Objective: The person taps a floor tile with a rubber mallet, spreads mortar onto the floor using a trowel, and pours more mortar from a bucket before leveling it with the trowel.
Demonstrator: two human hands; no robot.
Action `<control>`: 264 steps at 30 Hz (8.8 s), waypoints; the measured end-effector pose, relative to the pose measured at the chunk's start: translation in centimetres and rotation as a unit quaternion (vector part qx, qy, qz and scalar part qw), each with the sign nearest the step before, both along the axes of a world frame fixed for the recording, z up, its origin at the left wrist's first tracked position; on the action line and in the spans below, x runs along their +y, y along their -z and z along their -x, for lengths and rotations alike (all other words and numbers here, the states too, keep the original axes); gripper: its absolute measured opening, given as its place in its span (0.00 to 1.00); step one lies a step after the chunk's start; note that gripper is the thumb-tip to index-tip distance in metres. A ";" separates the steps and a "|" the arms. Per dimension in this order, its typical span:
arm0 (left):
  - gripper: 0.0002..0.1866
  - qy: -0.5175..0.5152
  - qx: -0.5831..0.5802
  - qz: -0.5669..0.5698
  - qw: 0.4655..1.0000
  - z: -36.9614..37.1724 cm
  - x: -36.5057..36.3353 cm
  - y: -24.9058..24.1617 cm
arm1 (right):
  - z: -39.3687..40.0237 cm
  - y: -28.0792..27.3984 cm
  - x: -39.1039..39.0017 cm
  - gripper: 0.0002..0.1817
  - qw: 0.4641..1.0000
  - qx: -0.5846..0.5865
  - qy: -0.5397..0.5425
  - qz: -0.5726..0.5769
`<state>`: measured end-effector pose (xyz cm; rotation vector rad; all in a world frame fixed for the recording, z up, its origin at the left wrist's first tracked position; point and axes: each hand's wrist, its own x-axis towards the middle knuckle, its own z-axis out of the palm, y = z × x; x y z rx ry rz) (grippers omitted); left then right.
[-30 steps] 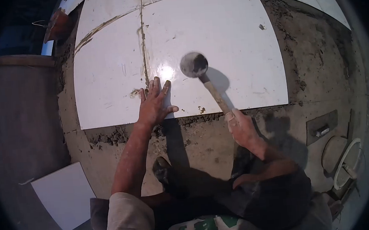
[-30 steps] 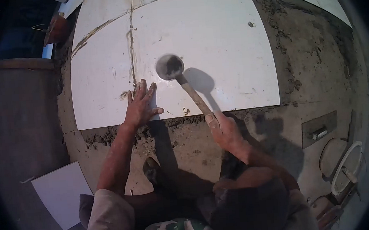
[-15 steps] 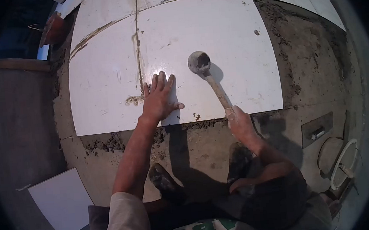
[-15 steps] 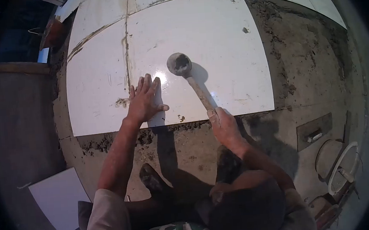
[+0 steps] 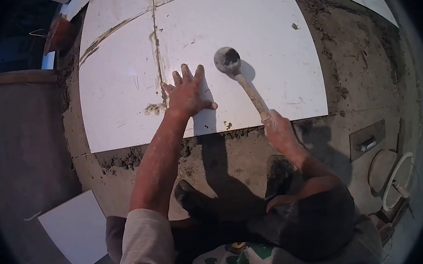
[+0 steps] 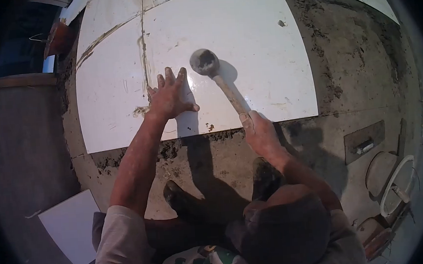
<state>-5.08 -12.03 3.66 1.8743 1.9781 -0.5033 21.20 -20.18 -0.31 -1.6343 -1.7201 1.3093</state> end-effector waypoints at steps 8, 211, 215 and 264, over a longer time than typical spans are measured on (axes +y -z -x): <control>0.64 -0.006 -0.002 0.018 1.000 -0.2 0.1 0.0 | 1.1 -1.6 0.6 0.15 0.991 -0.061 -0.025 -0.116; 0.36 0.018 -0.153 -0.259 0.954 -6.3 6.0 1.4 | -17.6 -1.8 -8.2 0.25 0.939 -0.241 -0.244 0.028; 0.37 0.027 -0.157 -0.240 0.958 -8.5 9.1 2.9 | -21.6 -0.6 -9.3 0.23 0.924 -0.288 -0.240 0.078; 0.44 -0.187 -0.034 -0.188 0.964 -8.8 15.2 4.0 | -22.6 -17.5 0.4 0.39 0.910 0.169 0.372 0.078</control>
